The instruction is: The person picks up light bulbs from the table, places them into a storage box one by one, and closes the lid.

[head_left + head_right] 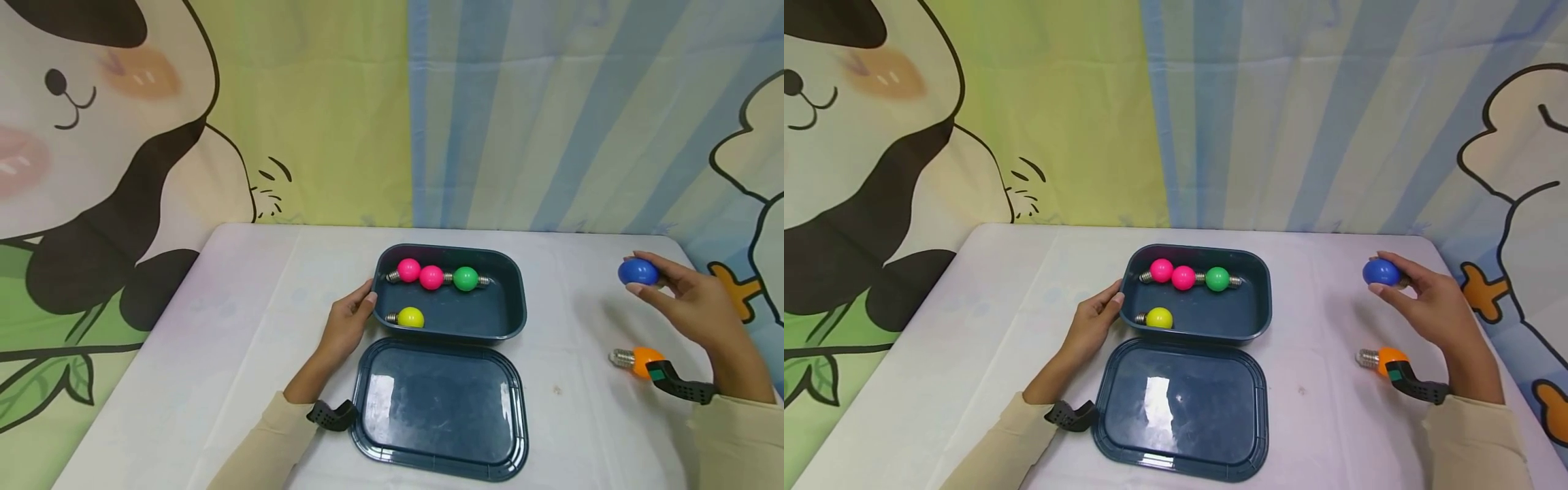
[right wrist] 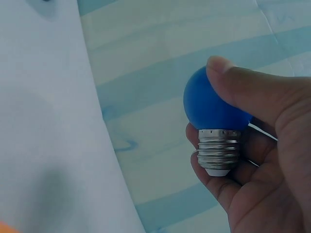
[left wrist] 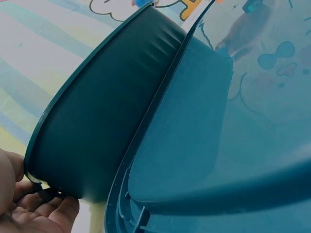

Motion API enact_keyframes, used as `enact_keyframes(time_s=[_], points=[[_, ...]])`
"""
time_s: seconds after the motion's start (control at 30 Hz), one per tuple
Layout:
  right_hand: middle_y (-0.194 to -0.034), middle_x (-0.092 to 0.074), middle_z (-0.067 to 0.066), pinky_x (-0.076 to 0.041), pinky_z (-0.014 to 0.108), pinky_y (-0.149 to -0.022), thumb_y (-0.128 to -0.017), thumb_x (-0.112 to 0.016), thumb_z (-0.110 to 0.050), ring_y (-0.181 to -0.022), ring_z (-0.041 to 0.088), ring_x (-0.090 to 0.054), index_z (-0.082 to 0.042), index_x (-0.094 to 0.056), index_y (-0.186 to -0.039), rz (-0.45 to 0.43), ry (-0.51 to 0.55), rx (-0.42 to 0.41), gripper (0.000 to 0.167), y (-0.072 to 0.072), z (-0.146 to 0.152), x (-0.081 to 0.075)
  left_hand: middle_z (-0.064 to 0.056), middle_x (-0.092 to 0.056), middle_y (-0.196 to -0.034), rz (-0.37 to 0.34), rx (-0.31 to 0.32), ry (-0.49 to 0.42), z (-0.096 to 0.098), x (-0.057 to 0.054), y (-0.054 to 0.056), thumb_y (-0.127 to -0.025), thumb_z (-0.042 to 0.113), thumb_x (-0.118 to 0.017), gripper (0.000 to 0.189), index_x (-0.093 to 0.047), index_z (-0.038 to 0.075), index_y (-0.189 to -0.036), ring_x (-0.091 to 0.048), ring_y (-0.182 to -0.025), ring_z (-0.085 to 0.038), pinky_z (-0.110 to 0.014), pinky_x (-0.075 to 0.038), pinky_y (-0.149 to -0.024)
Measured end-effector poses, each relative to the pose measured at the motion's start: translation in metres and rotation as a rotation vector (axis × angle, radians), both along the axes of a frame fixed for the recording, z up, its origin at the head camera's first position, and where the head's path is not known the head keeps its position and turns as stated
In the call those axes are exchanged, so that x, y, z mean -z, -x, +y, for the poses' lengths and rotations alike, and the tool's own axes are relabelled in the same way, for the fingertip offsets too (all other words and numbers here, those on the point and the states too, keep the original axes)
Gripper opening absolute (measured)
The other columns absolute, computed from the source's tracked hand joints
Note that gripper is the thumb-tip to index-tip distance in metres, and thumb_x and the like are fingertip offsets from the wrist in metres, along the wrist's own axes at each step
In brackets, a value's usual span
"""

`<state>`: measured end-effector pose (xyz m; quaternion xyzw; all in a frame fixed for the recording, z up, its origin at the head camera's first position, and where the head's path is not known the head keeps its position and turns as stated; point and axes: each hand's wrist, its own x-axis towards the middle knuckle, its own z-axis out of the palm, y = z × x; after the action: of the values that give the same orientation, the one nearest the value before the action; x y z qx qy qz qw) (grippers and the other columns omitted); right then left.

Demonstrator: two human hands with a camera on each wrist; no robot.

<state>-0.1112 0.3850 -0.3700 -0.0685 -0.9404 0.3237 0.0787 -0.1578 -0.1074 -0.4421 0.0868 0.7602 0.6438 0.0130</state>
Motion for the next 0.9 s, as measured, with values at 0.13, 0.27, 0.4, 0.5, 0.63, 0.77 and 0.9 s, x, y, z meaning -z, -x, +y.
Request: enact_keyframes(time_s=[0.13,0.27,0.4,0.5,0.63,0.77,0.9], points=[[-0.14,-0.037,0.039,-0.035,0.074,-0.089,-0.095,-0.064,-0.034,-0.123,0.061,-0.034,-0.006,-0.039,-0.149,0.017,-0.008,-0.019,0.066,0.001,-0.006,-0.007,-0.008,-0.047,-0.144,0.0,0.005,-0.009,0.0,0.0,0.0,-0.102,0.026,-0.054,0.048,-0.047,0.002,-0.142,-0.043,-0.132,-0.017,-0.029,-0.042,-0.102],[-0.14,-0.038,0.037,-0.035,0.073,-0.09,-0.093,-0.066,-0.034,-0.125,0.06,-0.035,-0.008,-0.041,-0.149,0.025,-0.009,-0.075,0.066,0.005,-0.015,-0.017,-0.008,-0.047,-0.144,0.008,0.011,-0.006,-0.001,-0.001,0.0,-0.102,0.027,-0.053,0.048,-0.047,0.002,-0.142,-0.044,-0.132,-0.017,-0.029,-0.041,-0.102],[-0.139,-0.041,0.034,-0.047,0.032,-0.097,-0.092,-0.069,-0.033,-0.123,0.057,-0.038,-0.011,-0.043,-0.148,0.019,-0.017,-0.135,0.065,0.009,-0.021,-0.026,-0.008,-0.048,-0.144,0.015,0.012,0.003,-0.003,-0.004,0.0,-0.102,0.027,-0.053,0.048,-0.047,0.002,-0.142,-0.043,-0.132,-0.017,-0.029,-0.041,-0.103],[-0.138,-0.043,0.032,-0.032,0.0,-0.079,-0.091,-0.07,-0.032,-0.121,0.055,-0.041,-0.014,-0.045,-0.147,0.025,-0.02,-0.174,0.065,0.011,-0.026,-0.032,-0.008,-0.047,-0.144,0.024,0.015,0.009,-0.003,-0.005,0.0,-0.102,0.027,-0.053,0.048,-0.047,0.002,-0.142,-0.042,-0.133,-0.017,-0.029,-0.04,-0.104],[-0.139,-0.044,0.031,-0.038,0.005,-0.088,-0.09,-0.072,-0.028,-0.122,0.054,-0.042,-0.015,-0.046,-0.147,0.032,-0.01,-0.222,0.064,0.017,-0.037,-0.034,-0.008,-0.047,-0.144,0.026,0.015,0.019,-0.003,-0.005,0.0,-0.102,0.026,-0.053,0.047,-0.047,0.001,-0.142,-0.041,-0.134,-0.018,-0.031,-0.038,-0.105],[-0.141,-0.043,0.03,-0.041,0.054,-0.1,-0.09,-0.072,-0.025,-0.124,0.054,-0.041,-0.011,-0.047,-0.145,0.044,-0.001,-0.267,0.062,0.023,-0.05,-0.033,-0.008,-0.047,-0.144,0.019,0.012,0.027,-0.002,-0.003,0.001,-0.102,0.025,-0.053,0.047,-0.047,0.001,-0.142,-0.042,-0.134,-0.018,-0.031,-0.038,-0.106],[-0.141,-0.044,0.028,-0.036,0.068,-0.095,-0.091,-0.071,-0.023,-0.124,0.053,-0.041,-0.007,-0.049,-0.143,0.069,0.006,-0.335,0.059,0.029,-0.066,-0.034,-0.007,-0.048,-0.144,0.016,0.005,0.036,-0.001,-0.002,0.0,-0.102,0.025,-0.053,0.046,-0.047,0.002,-0.142,-0.042,-0.134,-0.018,-0.031,-0.038,-0.106]])
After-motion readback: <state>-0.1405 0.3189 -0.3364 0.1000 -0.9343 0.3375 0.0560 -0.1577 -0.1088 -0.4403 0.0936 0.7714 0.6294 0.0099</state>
